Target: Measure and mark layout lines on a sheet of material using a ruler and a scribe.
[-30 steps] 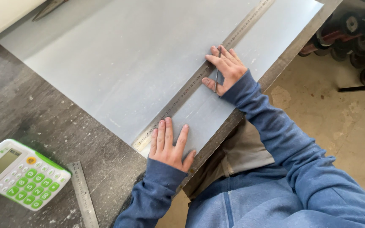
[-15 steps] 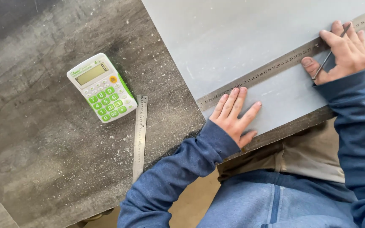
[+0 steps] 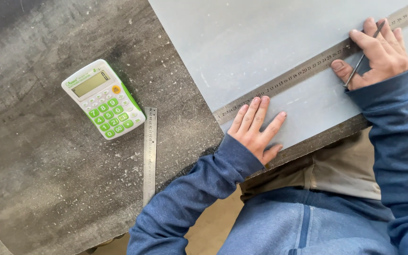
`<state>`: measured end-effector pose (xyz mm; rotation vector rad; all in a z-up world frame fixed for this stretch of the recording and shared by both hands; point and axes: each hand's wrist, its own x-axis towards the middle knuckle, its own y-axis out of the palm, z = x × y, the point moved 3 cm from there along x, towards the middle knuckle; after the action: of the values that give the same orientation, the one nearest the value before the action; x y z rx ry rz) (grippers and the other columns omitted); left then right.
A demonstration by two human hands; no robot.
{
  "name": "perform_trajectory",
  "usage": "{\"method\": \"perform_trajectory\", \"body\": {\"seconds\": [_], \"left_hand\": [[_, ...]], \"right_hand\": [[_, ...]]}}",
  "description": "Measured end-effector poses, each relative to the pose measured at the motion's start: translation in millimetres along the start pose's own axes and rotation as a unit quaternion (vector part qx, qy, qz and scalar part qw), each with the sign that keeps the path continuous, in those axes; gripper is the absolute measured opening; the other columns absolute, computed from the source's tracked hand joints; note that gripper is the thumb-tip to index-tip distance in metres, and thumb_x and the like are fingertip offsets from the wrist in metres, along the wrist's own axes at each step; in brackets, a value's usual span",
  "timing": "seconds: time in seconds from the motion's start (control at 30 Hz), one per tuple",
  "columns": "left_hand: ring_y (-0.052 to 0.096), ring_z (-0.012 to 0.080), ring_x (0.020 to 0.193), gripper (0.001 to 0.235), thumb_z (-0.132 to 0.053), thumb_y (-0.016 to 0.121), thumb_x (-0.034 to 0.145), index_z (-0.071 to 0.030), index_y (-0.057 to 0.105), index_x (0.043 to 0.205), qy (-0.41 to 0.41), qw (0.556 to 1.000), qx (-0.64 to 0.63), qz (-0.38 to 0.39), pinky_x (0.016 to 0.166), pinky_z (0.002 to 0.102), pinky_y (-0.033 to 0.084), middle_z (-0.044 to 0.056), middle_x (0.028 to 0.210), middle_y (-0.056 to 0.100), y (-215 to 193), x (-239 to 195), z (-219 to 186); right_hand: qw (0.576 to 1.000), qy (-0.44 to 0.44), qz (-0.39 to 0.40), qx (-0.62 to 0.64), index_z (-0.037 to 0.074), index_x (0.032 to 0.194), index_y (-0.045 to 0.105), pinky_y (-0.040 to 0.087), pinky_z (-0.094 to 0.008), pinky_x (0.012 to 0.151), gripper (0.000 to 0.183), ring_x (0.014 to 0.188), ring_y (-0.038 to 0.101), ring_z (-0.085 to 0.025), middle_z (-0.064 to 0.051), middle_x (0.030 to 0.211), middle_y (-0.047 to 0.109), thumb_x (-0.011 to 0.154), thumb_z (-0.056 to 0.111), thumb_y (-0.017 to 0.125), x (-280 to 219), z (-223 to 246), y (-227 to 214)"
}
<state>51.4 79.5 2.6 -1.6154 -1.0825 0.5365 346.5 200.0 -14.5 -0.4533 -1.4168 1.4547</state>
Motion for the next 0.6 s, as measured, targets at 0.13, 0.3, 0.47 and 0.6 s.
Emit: {"method": "perform_trajectory", "body": {"seconds": [0.13, 0.3, 0.47, 0.6], "left_hand": [[0.043, 0.0370, 0.151, 0.075, -0.059, 0.071, 0.087, -0.025, 0.053, 0.151, -0.005, 1.000, -0.006, 0.007, 0.126, 0.050, 0.034, 0.023, 0.161, 0.041, -0.6, -0.4, -0.2], [0.042, 0.0375, 0.151, 0.076, -0.058, 0.071, 0.087, -0.025, 0.051, 0.152, -0.003, 1.000, -0.003, 0.004, 0.126, 0.050, 0.033, 0.024, 0.161, 0.041, 1.0, -0.7, -0.3], [0.044, 0.0373, 0.150, 0.076, -0.060, 0.072, 0.087, -0.025, 0.051, 0.151, -0.003, 1.000, -0.001, 0.006, 0.126, 0.050, 0.035, 0.024, 0.160, 0.042, -0.2, 0.7, 0.5], [0.046, 0.0375, 0.150, 0.076, -0.058, 0.072, 0.086, -0.024, 0.052, 0.151, -0.002, 1.000, -0.003, 0.003, 0.126, 0.050, 0.035, 0.024, 0.160, 0.043, 0.0, 0.3, -0.1]], "right_hand": [[1.000, 0.001, 0.004, 0.014, -0.016, 0.144, 0.069, 0.038, -0.078, 0.113, 0.056, 0.141, 0.053, -0.067, -0.044, 0.149, 0.065, 0.111, 0.028, 0.079, 1.0, 3.5, -1.3], [1.000, 0.003, 0.008, 0.012, -0.016, 0.145, 0.069, 0.036, -0.078, 0.112, 0.058, 0.142, 0.051, -0.066, -0.043, 0.151, 0.064, 0.110, 0.029, 0.079, 0.2, 0.3, 0.4], [1.000, 0.000, 0.000, 0.011, -0.016, 0.144, 0.069, 0.038, -0.077, 0.111, 0.056, 0.141, 0.054, -0.066, -0.042, 0.149, 0.065, 0.110, 0.027, 0.080, 2.8, 3.3, -0.9], [1.000, -0.003, -0.002, 0.009, -0.016, 0.144, 0.070, 0.039, -0.077, 0.111, 0.054, 0.142, 0.054, -0.065, -0.041, 0.150, 0.066, 0.110, 0.025, 0.081, 3.3, 5.1, -2.5]]}}
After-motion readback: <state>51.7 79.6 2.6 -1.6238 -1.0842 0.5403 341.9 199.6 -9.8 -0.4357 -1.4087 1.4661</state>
